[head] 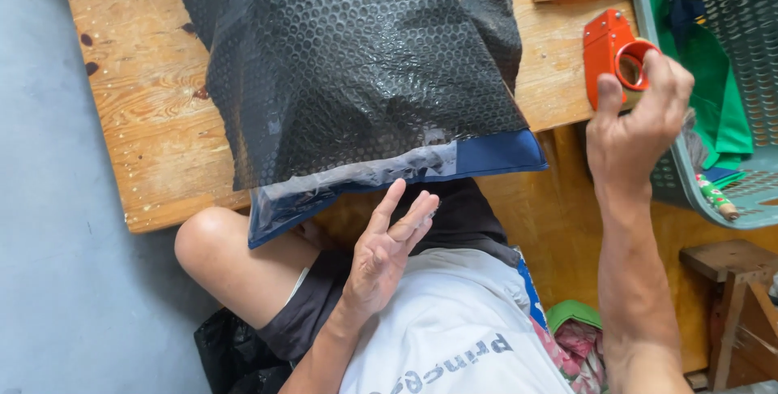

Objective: The person wraps a rectangular item in black bubble wrap and secures it with clear packing tape. They use a red tape dispenser to apply tape to the seams and edges, smoothing the wrap to ensure a tight seal.

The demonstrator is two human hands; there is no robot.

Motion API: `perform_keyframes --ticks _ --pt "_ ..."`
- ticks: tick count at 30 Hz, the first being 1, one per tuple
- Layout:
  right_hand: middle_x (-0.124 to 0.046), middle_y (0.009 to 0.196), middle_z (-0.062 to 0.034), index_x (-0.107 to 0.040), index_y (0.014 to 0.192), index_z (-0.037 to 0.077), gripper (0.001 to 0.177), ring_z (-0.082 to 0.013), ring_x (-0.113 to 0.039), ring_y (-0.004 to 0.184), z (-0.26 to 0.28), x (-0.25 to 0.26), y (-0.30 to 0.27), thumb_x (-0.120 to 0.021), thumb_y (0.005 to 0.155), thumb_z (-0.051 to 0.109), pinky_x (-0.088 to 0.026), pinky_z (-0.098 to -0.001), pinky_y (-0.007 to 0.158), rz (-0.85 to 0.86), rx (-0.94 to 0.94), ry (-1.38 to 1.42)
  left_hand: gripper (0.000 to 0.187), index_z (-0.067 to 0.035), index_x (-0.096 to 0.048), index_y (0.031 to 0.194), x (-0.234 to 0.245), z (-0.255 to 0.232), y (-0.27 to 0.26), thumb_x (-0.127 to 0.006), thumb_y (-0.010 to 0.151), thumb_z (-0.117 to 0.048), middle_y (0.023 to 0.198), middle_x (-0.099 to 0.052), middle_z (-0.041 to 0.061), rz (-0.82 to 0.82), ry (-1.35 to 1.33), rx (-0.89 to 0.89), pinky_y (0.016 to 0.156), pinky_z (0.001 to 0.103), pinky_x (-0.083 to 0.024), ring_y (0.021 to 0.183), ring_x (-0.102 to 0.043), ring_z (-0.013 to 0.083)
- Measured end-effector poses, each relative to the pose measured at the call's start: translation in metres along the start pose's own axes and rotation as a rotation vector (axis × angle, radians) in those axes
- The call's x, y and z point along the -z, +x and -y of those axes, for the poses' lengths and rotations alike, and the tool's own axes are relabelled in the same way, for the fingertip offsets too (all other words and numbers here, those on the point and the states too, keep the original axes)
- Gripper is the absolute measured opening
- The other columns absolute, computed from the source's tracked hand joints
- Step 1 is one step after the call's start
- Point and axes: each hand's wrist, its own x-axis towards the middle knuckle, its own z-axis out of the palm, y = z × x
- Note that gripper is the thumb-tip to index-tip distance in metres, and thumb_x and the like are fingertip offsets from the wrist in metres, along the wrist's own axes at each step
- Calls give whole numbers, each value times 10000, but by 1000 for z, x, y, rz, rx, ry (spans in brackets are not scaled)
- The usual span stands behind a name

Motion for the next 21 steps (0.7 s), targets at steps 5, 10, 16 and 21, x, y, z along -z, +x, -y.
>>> perform_keyframes --ticks 5,10,16,21 --pt "-723 969 -155 -666 1119 -18 151 -290 -711 897 123 33 -45 -663 1042 111 -557 -386 854 159 -325 544 1081 -78 -15 1664 8 10 2 -587 972 -680 1614 -308 326 -8 -172 -15 1291 537 -141 1608 -113 382" --pt "-786 1015 -215 -675 1154 -80 219 -244 -782 948 171 6 -94 -663 948 -8 -647 -391 837 428 -986 1266 1149 -79 -10 1674 12 13 -1 -560 924 -755 1618 -326 310 -15 -125 -88 1272 534 -70 1597 -67 343" --pt "-742 972 -258 -620 1140 -82 241 -335 -786 853 185 1 -98 -687 920 -9 -662 -475 764 475 -1399 1648 1228 -32 23 1662 16 24 -8 -567 903 -795 1628 -323 299 -8 60 -164 1276 524 26 1598 27 383" --pt "-731 843 -204 -597 1105 -68 227 -268 -781 715 175 -11 -125 -702 905 -52 -674 -411 679 460 -1453 1682 1227 -14 13 1658 20 26 -10 -480 904 -846 1633 -361 249 34 397 -242 1269 544 61 1588 36 431"
